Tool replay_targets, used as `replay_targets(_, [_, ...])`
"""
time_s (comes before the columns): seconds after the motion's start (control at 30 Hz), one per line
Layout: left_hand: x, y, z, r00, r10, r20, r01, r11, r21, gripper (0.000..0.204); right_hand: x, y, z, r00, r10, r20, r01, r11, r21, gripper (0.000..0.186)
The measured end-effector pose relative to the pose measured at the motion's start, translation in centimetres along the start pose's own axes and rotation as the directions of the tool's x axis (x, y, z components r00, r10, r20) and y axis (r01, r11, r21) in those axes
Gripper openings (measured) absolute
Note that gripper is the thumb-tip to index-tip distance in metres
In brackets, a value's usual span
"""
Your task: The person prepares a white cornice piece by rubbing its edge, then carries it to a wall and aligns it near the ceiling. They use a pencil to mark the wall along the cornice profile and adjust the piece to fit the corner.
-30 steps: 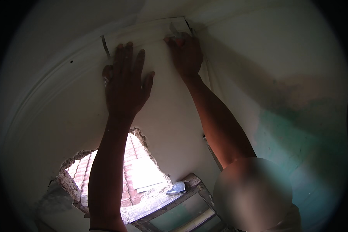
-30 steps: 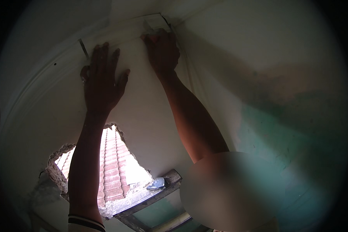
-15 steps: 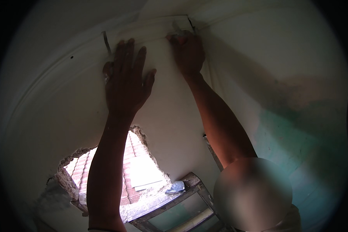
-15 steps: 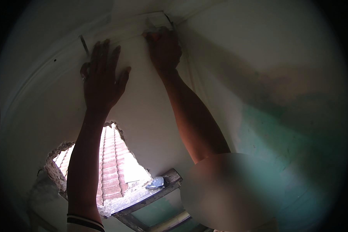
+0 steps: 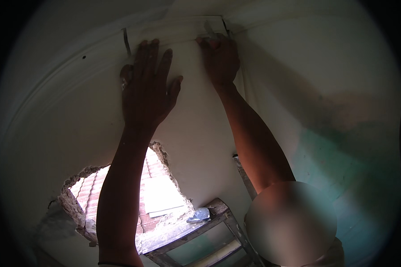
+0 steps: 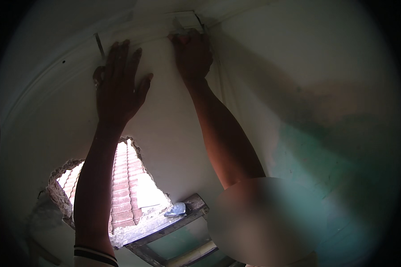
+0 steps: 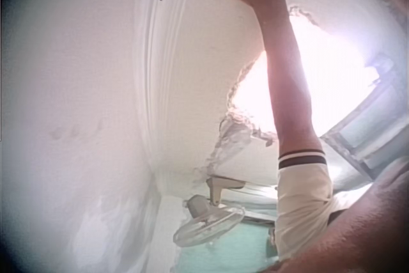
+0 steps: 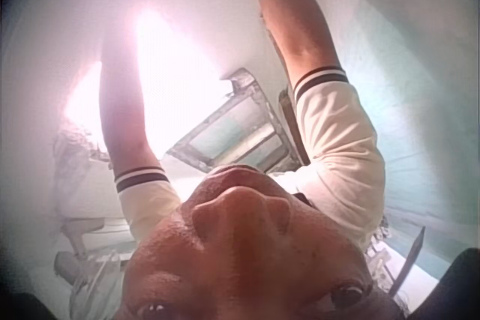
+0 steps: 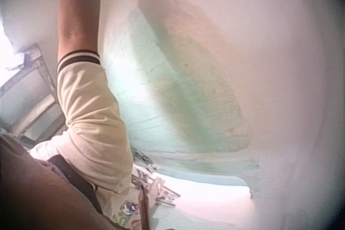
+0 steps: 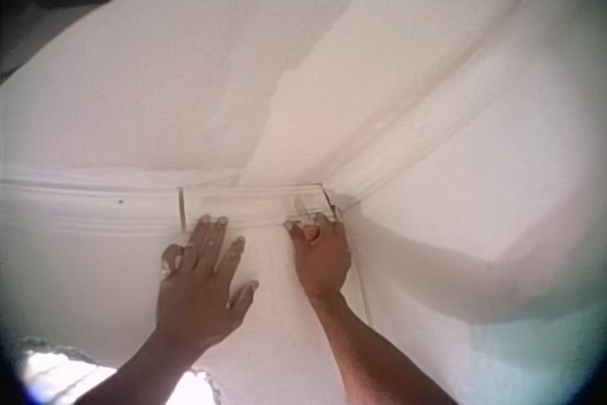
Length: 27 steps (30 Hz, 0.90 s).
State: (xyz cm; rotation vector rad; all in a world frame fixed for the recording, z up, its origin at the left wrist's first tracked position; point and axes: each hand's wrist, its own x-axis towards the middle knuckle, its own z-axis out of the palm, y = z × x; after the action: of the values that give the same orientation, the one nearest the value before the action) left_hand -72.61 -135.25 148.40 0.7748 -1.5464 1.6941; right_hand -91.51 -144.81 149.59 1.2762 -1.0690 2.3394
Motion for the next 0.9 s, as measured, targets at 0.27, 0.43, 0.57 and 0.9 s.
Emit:
replay_targets(0.27, [0.05,0.03,0.03,1.000,-0.002,0.000,0.002,0.999,-0.034,0.060,0.02,0.35,0.34,0.999,-0.035,-0.041,0.034,0.999,-0.028,0.052])
replay_targets(0.43, [0.01,0.08,0.15,1.000,-0.002,0.003,0.002,1.000,-0.030,0.060,0.00,0.39,0.25,0.999,-0.020,-0.034,0.020,1.000,-0.018,0.050])
replay_targets(0.57, [0.03,0.05,0.12,1.000,-0.003,0.001,0.003,1.000,-0.024,0.059,-0.07,0.19,0.28,0.997,-0.046,-0.063,0.045,0.999,-0.014,0.049])
replay_targets(0.9, [-0.02,-0.04,0.29,1.000,0.000,0.013,0.000,1.000,-0.013,0.060,-0.12,0.01,-0.07,0.999,-0.012,-0.036,0.013,0.999,0.030,0.047])
